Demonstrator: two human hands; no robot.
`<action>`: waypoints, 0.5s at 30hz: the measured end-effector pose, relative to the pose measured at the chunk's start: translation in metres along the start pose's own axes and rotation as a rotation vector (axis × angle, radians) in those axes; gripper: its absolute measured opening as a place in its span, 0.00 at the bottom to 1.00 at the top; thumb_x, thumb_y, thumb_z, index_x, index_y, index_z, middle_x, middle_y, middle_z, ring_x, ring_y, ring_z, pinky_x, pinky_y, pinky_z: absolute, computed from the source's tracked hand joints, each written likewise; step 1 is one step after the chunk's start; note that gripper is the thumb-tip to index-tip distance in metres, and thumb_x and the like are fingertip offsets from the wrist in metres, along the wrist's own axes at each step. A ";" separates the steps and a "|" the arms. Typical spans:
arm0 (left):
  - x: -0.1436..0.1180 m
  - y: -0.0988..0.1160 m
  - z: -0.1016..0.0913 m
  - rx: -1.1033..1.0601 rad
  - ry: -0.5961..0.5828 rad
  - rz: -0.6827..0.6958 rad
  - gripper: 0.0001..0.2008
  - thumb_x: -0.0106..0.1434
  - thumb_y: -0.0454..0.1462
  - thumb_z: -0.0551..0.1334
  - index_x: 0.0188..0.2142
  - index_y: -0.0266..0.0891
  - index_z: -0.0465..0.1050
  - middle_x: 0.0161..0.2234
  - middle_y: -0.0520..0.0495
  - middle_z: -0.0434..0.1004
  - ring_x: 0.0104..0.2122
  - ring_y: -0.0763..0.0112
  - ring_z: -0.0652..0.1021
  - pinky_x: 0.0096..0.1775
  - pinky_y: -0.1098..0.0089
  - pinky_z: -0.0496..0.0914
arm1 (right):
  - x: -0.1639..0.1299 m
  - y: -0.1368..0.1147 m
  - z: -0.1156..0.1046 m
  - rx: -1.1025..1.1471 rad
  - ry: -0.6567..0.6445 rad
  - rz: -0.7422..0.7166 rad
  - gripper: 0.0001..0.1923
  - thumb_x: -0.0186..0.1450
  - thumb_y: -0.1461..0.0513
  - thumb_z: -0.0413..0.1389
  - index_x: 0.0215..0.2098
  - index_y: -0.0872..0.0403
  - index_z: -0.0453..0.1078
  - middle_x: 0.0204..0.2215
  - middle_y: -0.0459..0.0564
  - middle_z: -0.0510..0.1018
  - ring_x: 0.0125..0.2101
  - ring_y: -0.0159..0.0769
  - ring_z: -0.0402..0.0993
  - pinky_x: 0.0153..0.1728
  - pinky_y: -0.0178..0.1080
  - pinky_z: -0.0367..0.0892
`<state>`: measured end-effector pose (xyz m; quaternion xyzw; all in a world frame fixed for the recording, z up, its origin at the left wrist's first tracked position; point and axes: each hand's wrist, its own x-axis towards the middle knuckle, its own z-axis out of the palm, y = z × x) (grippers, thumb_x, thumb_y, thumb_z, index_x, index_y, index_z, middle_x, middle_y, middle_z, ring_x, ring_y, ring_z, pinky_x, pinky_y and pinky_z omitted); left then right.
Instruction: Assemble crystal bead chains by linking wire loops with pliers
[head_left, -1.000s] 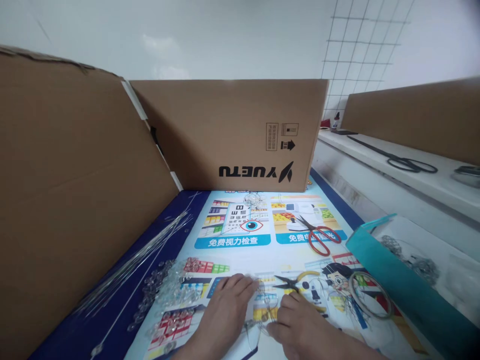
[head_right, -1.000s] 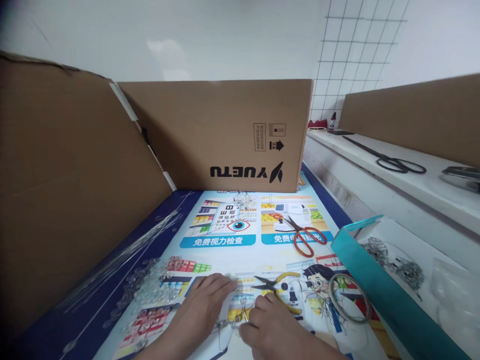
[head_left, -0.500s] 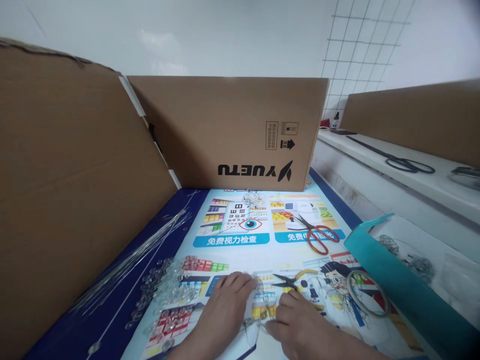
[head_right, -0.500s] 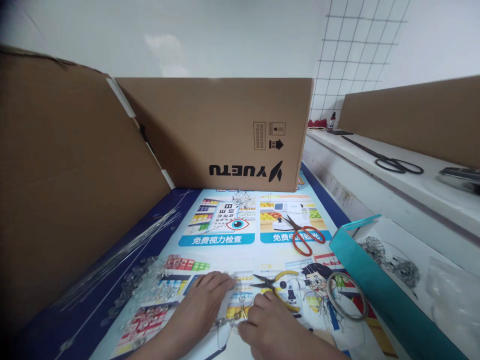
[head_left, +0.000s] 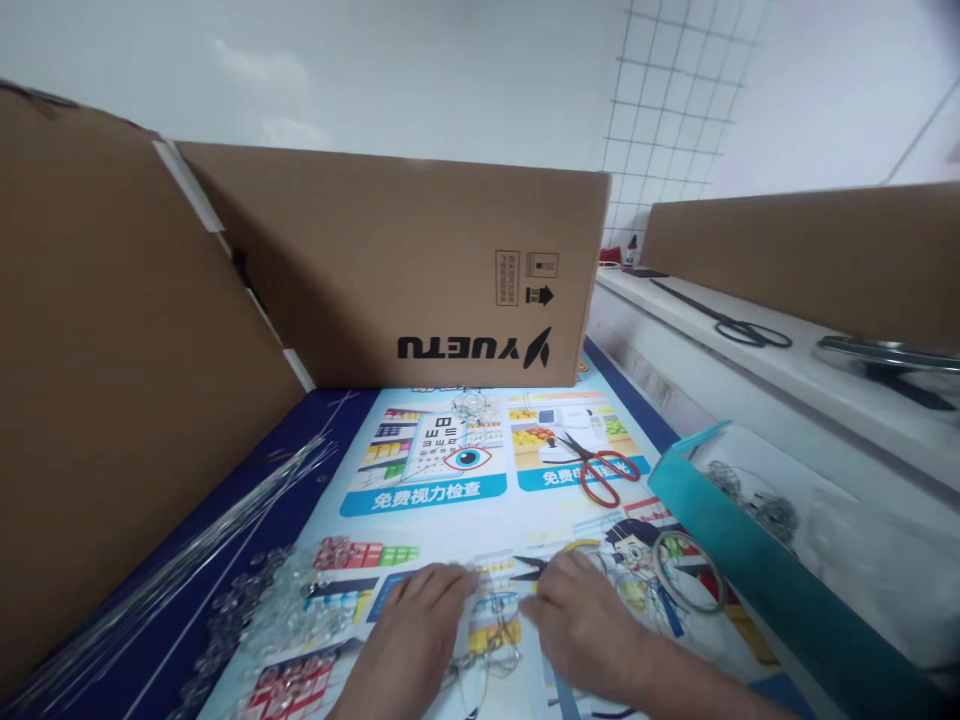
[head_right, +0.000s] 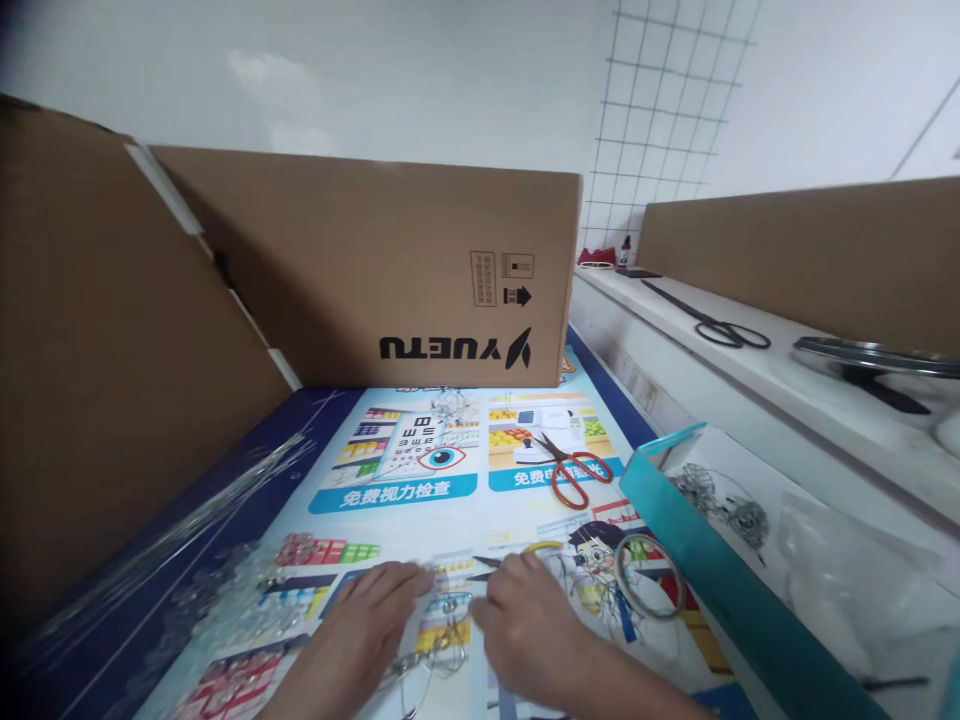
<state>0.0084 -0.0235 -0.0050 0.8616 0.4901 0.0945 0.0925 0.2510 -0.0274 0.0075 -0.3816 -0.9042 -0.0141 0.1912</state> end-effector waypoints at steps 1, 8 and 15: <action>-0.001 -0.002 0.000 0.007 0.005 -0.007 0.22 0.61 0.29 0.49 0.53 0.47 0.65 0.52 0.49 0.70 0.51 0.61 0.66 0.50 0.58 0.60 | 0.002 0.010 -0.008 -0.003 0.011 0.051 0.08 0.60 0.68 0.49 0.31 0.53 0.69 0.27 0.49 0.71 0.32 0.38 0.61 0.35 0.43 0.56; -0.006 -0.018 0.002 0.043 0.080 -0.079 0.18 0.65 0.40 0.49 0.51 0.43 0.68 0.48 0.45 0.74 0.47 0.58 0.71 0.47 0.57 0.64 | 0.006 0.055 -0.052 -0.064 -0.113 0.210 0.11 0.62 0.67 0.48 0.39 0.54 0.70 0.33 0.50 0.74 0.38 0.39 0.64 0.43 0.41 0.57; -0.011 -0.017 -0.003 0.032 0.056 -0.078 0.19 0.65 0.41 0.48 0.50 0.39 0.69 0.47 0.43 0.75 0.47 0.59 0.72 0.49 0.60 0.65 | 0.009 0.047 -0.016 0.025 -0.343 0.202 0.08 0.60 0.71 0.48 0.33 0.58 0.68 0.33 0.55 0.71 0.39 0.40 0.64 0.41 0.41 0.57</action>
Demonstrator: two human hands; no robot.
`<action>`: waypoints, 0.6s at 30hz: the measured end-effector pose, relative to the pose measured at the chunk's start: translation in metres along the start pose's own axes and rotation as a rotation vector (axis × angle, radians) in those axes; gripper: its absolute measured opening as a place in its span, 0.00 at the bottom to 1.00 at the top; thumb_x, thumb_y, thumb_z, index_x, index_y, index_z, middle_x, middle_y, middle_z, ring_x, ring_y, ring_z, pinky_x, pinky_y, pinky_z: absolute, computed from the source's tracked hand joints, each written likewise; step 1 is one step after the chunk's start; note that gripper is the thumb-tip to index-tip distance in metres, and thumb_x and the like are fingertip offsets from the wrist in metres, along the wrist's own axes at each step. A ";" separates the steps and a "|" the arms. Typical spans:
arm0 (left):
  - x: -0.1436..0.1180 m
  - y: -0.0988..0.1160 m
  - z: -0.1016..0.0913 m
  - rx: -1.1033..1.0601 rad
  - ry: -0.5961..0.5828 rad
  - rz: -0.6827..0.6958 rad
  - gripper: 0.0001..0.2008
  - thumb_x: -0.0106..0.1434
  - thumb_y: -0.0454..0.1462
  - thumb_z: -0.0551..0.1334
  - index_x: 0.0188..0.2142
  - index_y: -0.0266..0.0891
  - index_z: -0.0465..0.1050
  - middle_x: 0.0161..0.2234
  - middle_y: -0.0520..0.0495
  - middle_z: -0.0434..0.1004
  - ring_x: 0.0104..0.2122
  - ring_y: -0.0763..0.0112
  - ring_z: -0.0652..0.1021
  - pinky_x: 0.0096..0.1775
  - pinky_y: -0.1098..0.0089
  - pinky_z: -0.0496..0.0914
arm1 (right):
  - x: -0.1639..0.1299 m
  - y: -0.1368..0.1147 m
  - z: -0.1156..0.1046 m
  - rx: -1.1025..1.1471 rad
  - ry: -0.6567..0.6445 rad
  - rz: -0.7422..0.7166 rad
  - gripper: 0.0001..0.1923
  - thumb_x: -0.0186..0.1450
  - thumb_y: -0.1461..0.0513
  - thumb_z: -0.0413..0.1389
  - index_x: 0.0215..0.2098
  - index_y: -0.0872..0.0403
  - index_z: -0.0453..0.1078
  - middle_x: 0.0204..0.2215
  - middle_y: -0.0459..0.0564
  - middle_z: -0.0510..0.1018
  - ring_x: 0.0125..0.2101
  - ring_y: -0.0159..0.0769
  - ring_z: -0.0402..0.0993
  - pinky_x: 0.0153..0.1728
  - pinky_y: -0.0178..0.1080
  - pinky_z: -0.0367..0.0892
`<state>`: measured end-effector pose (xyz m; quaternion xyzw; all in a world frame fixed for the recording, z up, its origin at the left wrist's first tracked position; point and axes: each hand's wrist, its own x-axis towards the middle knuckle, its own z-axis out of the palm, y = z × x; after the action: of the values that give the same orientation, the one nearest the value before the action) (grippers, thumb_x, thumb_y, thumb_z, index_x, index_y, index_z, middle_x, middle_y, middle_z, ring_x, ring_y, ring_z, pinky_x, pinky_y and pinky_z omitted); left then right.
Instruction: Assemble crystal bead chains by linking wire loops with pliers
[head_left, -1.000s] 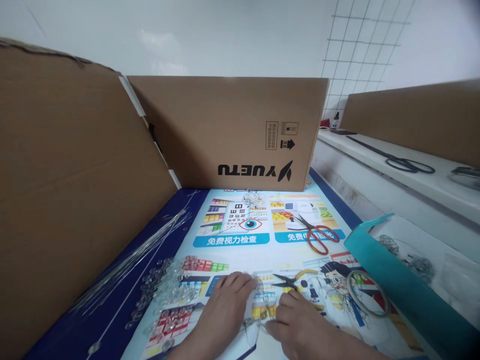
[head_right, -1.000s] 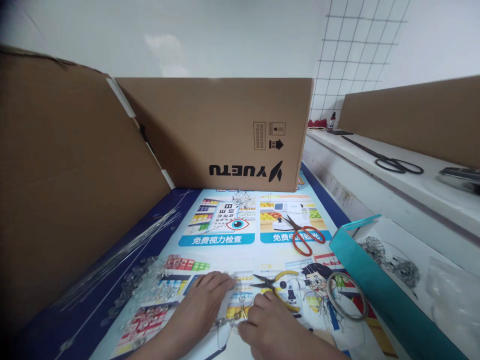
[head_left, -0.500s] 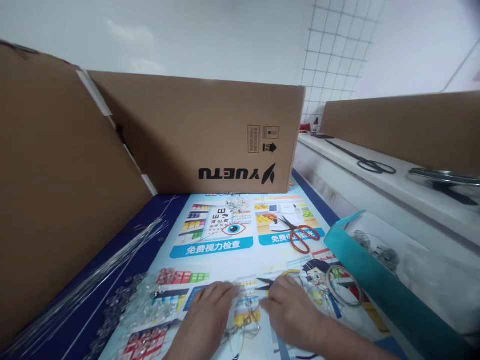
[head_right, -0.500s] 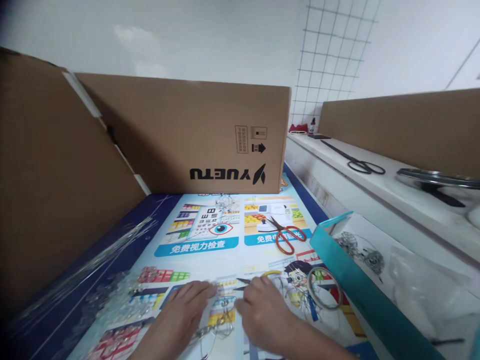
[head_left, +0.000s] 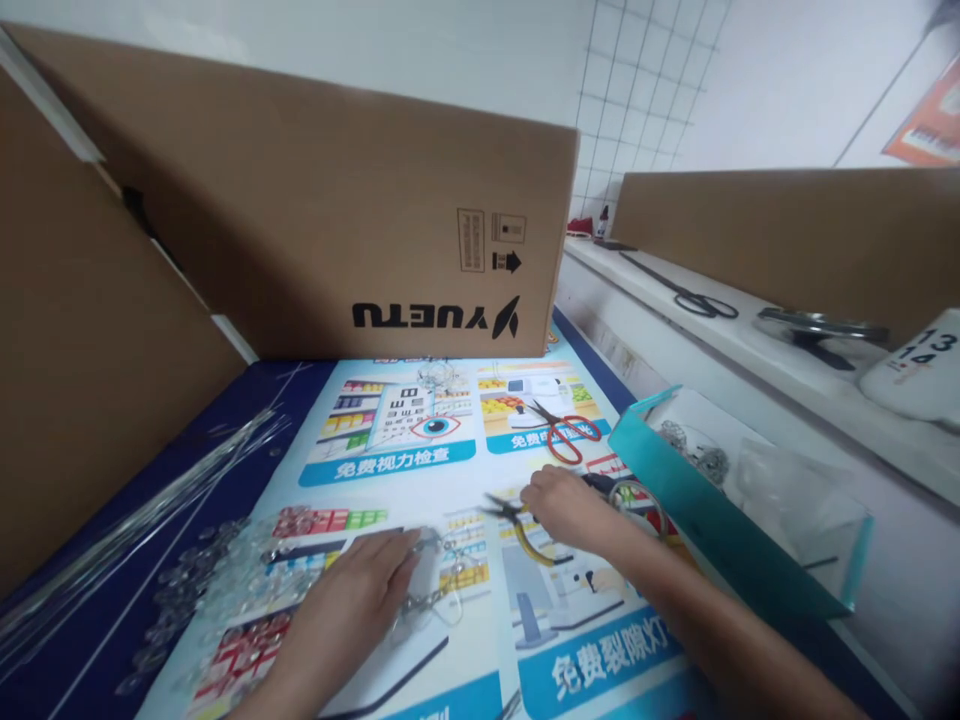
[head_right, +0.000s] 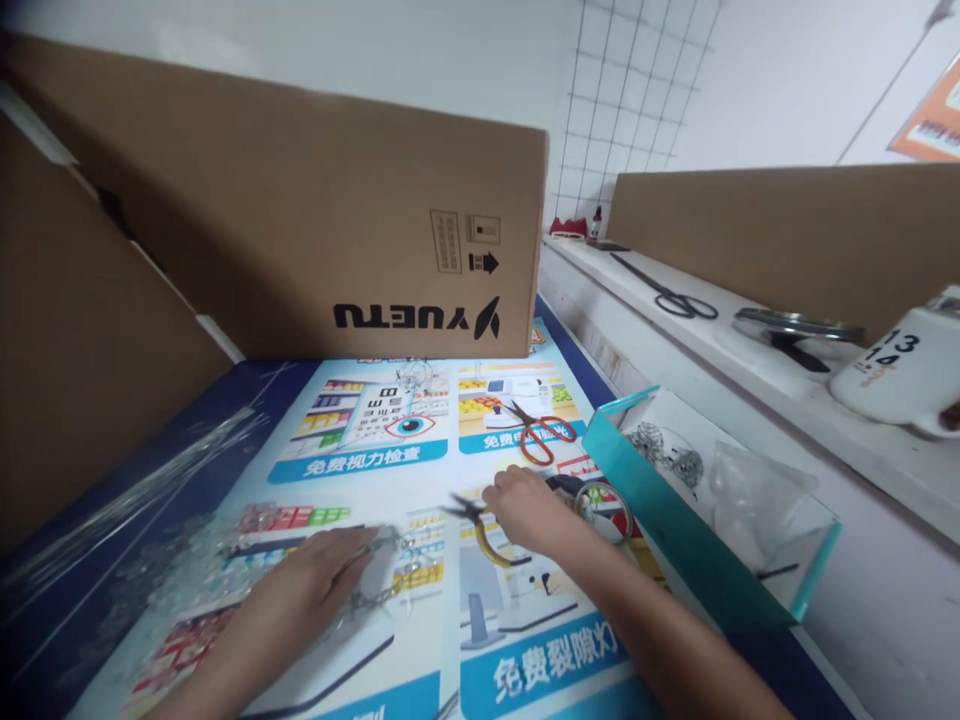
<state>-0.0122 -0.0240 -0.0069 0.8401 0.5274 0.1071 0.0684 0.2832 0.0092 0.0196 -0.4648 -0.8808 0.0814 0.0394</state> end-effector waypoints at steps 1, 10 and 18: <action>-0.001 0.001 -0.004 0.003 -0.015 -0.004 0.19 0.65 0.41 0.48 0.50 0.38 0.69 0.47 0.42 0.74 0.47 0.59 0.72 0.49 0.59 0.65 | 0.002 0.000 0.002 0.031 -0.010 0.006 0.09 0.60 0.71 0.47 0.34 0.59 0.68 0.33 0.56 0.71 0.39 0.40 0.64 0.42 0.41 0.56; -0.006 -0.004 -0.015 0.039 0.065 -0.017 0.18 0.65 0.44 0.49 0.49 0.42 0.69 0.49 0.43 0.73 0.47 0.59 0.73 0.49 0.60 0.67 | -0.011 0.017 -0.052 0.469 0.209 0.113 0.07 0.65 0.62 0.46 0.37 0.54 0.63 0.32 0.48 0.71 0.33 0.34 0.68 0.35 0.36 0.62; -0.007 0.013 -0.018 0.072 0.061 0.070 0.16 0.65 0.44 0.50 0.45 0.47 0.73 0.46 0.47 0.76 0.46 0.58 0.75 0.47 0.58 0.69 | -0.048 0.027 -0.045 0.796 0.298 0.249 0.22 0.69 0.55 0.24 0.47 0.53 0.54 0.35 0.52 0.69 0.25 0.31 0.68 0.20 0.33 0.62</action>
<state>-0.0089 -0.0361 0.0125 0.8562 0.5031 0.1159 0.0184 0.3394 -0.0108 0.0588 -0.5226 -0.7029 0.3504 0.3317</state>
